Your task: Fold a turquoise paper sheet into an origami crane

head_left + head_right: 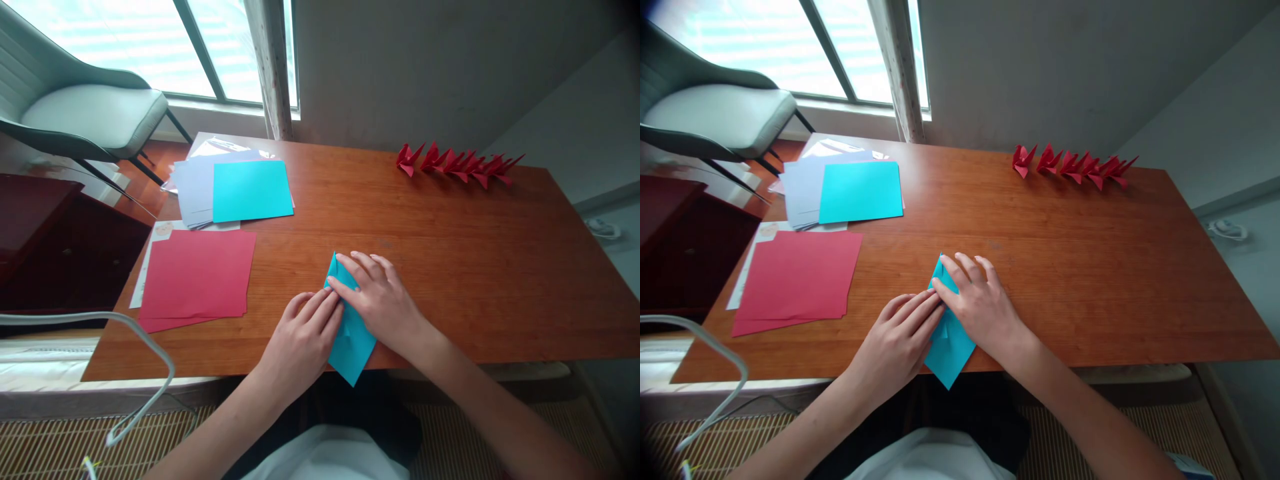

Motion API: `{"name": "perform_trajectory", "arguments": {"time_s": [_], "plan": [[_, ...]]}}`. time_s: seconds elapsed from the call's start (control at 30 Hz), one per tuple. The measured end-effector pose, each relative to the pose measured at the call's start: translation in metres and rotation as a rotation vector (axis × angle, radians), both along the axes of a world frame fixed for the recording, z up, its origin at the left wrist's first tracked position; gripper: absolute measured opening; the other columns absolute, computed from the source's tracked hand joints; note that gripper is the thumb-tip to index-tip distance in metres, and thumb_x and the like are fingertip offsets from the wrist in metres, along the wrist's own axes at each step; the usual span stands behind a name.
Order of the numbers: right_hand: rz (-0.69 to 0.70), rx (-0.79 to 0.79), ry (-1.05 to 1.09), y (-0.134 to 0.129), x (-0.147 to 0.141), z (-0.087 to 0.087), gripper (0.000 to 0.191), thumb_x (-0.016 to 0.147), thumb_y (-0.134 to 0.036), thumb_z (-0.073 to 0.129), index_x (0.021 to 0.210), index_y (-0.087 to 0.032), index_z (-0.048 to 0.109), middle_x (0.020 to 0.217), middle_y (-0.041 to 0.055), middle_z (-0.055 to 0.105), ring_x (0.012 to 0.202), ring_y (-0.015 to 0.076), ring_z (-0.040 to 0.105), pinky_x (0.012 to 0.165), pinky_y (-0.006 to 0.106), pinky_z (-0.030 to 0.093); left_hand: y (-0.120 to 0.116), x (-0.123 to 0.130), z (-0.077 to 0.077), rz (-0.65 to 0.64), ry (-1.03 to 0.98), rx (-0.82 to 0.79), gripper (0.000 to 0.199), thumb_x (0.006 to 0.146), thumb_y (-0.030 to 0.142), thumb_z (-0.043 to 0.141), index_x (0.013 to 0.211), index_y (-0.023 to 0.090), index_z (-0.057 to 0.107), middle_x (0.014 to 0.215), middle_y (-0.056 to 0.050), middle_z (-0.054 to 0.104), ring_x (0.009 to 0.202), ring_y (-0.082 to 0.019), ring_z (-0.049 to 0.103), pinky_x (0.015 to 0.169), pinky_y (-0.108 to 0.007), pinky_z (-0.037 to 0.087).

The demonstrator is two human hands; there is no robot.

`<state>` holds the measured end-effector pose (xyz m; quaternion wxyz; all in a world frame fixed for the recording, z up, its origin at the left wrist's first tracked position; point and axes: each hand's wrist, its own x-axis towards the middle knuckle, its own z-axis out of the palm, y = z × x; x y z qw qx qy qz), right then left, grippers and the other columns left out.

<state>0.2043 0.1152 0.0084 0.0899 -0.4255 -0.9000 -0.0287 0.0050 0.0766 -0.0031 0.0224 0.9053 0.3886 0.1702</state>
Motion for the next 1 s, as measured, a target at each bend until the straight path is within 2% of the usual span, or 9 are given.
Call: {"name": "perform_trajectory", "arguments": {"time_s": [0.37,0.63,0.77,0.83,0.87,0.93,1.0], "plan": [[-0.111,-0.079,-0.078,0.028,-0.019,0.007,0.043,0.099,-0.014,0.045,0.140,-0.012,0.058,0.150,0.0186,0.053,0.140,0.0375,0.042,0.108,0.054,0.040,-0.009,-0.001,0.000,0.042,0.015,-0.023,0.040,0.096,0.017,0.053,0.133,0.011,0.064,0.144,-0.007,0.063,0.132,-0.030,0.056,0.104,-0.045,0.045],[-0.200,-0.141,0.057,0.028,-0.017,0.002,0.048,0.096,-0.015,0.047,0.144,-0.013,0.053,0.144,0.0183,0.055,0.128,0.0350,0.050,0.100,0.050,0.047,-0.014,-0.006,0.000,0.109,-0.170,0.007,0.035,0.095,0.011,0.051,0.126,0.014,0.065,0.130,-0.011,0.071,0.116,-0.027,0.067,0.095,-0.040,0.055],[-0.215,-0.179,0.184,0.020,-0.003,-0.001,0.051,0.093,-0.012,0.047,0.144,-0.017,0.051,0.132,0.0159,0.061,0.118,0.0318,0.056,0.097,0.048,0.051,-0.007,-0.014,0.000,0.247,-0.398,-0.108,0.030,0.098,0.013,0.051,0.123,0.020,0.066,0.115,-0.009,0.075,0.101,-0.020,0.072,0.088,-0.033,0.058],[-0.232,-0.200,0.250,0.016,0.003,0.000,0.045,0.093,-0.013,0.049,0.138,-0.019,0.056,0.127,0.0145,0.062,0.114,0.0304,0.057,0.095,0.046,0.052,-0.002,-0.017,0.003,0.342,-0.493,-0.194,0.024,0.099,0.017,0.053,0.117,0.022,0.068,0.104,-0.006,0.077,0.082,-0.016,0.072,0.075,-0.027,0.058],[-0.236,-0.219,0.286,0.013,0.005,0.001,0.040,0.094,-0.014,0.049,0.132,-0.019,0.060,0.124,0.0137,0.062,0.113,0.0294,0.058,0.095,0.045,0.052,0.001,-0.019,0.005,0.390,-0.524,-0.240,0.023,0.098,0.020,0.055,0.117,0.022,0.068,0.096,-0.004,0.076,0.068,-0.013,0.067,0.067,-0.025,0.055],[-0.237,-0.279,0.366,0.010,0.008,0.003,0.027,0.094,-0.016,0.051,0.117,-0.020,0.065,0.119,0.0117,0.064,0.111,0.0271,0.059,0.094,0.042,0.052,0.008,-0.021,0.009,0.477,-0.576,-0.327,0.025,0.097,0.025,0.059,0.120,0.022,0.068,0.072,0.003,0.067,0.047,-0.008,0.050,0.052,-0.021,0.045],[-0.238,-0.357,0.450,0.007,0.010,0.007,0.016,0.095,-0.020,0.055,0.107,-0.021,0.065,0.113,0.0093,0.067,0.108,0.0250,0.061,0.092,0.039,0.053,0.015,-0.022,0.012,0.511,-0.626,-0.410,0.030,0.097,0.029,0.060,0.126,0.022,0.066,0.059,0.008,0.053,0.043,-0.007,0.039,0.045,-0.020,0.035]]}}
